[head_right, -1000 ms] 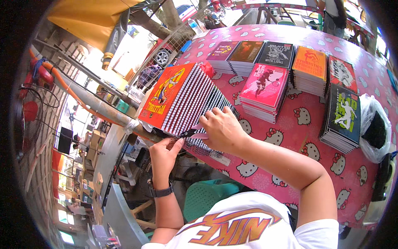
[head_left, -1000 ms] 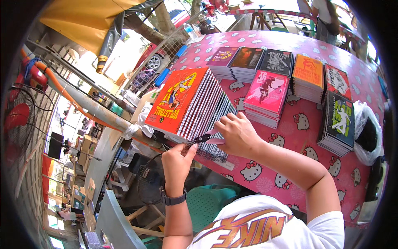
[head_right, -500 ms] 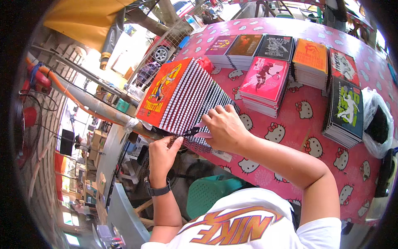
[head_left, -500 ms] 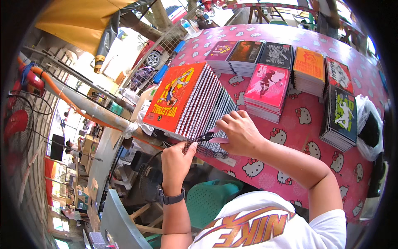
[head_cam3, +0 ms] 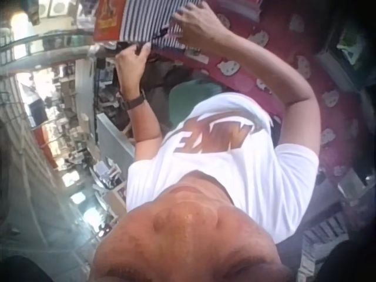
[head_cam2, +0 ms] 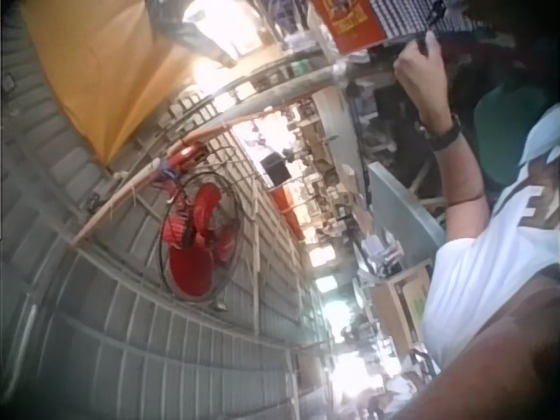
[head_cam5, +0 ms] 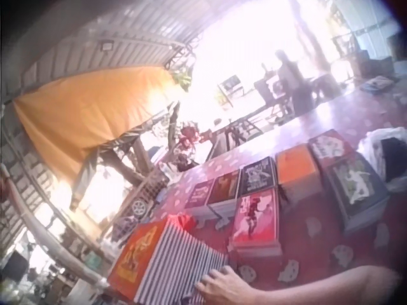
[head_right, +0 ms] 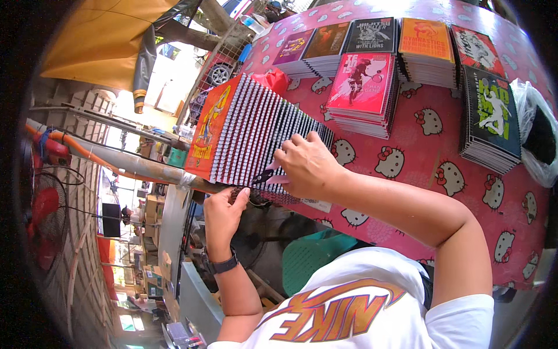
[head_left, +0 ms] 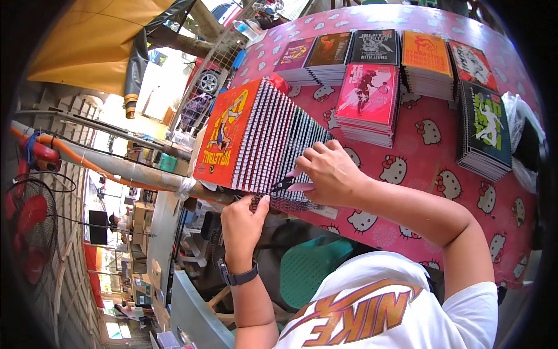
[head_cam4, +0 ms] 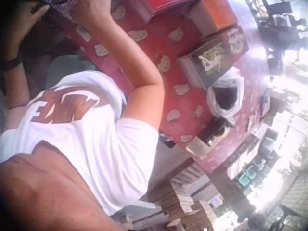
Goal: The person uses pink shears to trim the ends of spiral bindings on stacks of notebooks. The person handles several stacks of different notebook types one by one on a table.
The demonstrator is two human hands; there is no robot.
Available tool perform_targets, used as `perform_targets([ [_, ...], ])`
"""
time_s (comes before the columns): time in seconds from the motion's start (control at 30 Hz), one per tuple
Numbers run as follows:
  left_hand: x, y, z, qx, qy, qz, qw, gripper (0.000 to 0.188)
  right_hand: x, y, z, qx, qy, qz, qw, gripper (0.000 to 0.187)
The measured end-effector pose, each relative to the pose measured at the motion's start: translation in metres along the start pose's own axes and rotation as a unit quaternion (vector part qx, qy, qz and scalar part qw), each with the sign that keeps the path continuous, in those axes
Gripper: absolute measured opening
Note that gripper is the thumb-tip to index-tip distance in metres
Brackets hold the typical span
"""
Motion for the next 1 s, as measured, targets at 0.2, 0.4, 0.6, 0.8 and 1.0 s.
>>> perform_targets([
  [0.2,-0.008,0.009,0.008,-0.044,0.000,0.029,0.999,0.037,-0.003,0.005,0.001,-0.040,-0.008,-0.021,0.999,0.037],
  [0.4,0.001,0.006,0.009,-0.109,-0.056,0.033,0.992,0.038,0.002,0.007,0.004,-0.125,0.026,0.076,0.989,0.030],
  [0.6,0.002,0.007,0.006,-0.101,-0.072,0.027,0.992,0.035,0.002,0.010,0.000,-0.100,0.035,0.087,0.991,0.030],
  [0.8,0.006,0.007,0.006,-0.089,-0.066,0.048,0.993,0.035,0.003,0.012,-0.007,-0.051,0.010,0.007,0.999,0.033],
  [1.0,0.011,0.009,0.003,-0.074,-0.071,0.056,0.993,0.037,0.001,0.016,-0.006,-0.058,-0.012,0.025,0.998,0.034],
])
Point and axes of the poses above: each hand's wrist, its own z-axis towards the middle knuckle, its own y-axis out of the palm, x = y × z, the point moved 2 cm from there along z, towards the middle knuckle, and after that the axes turned 15 degrees about -y, right-handed, at the moved point
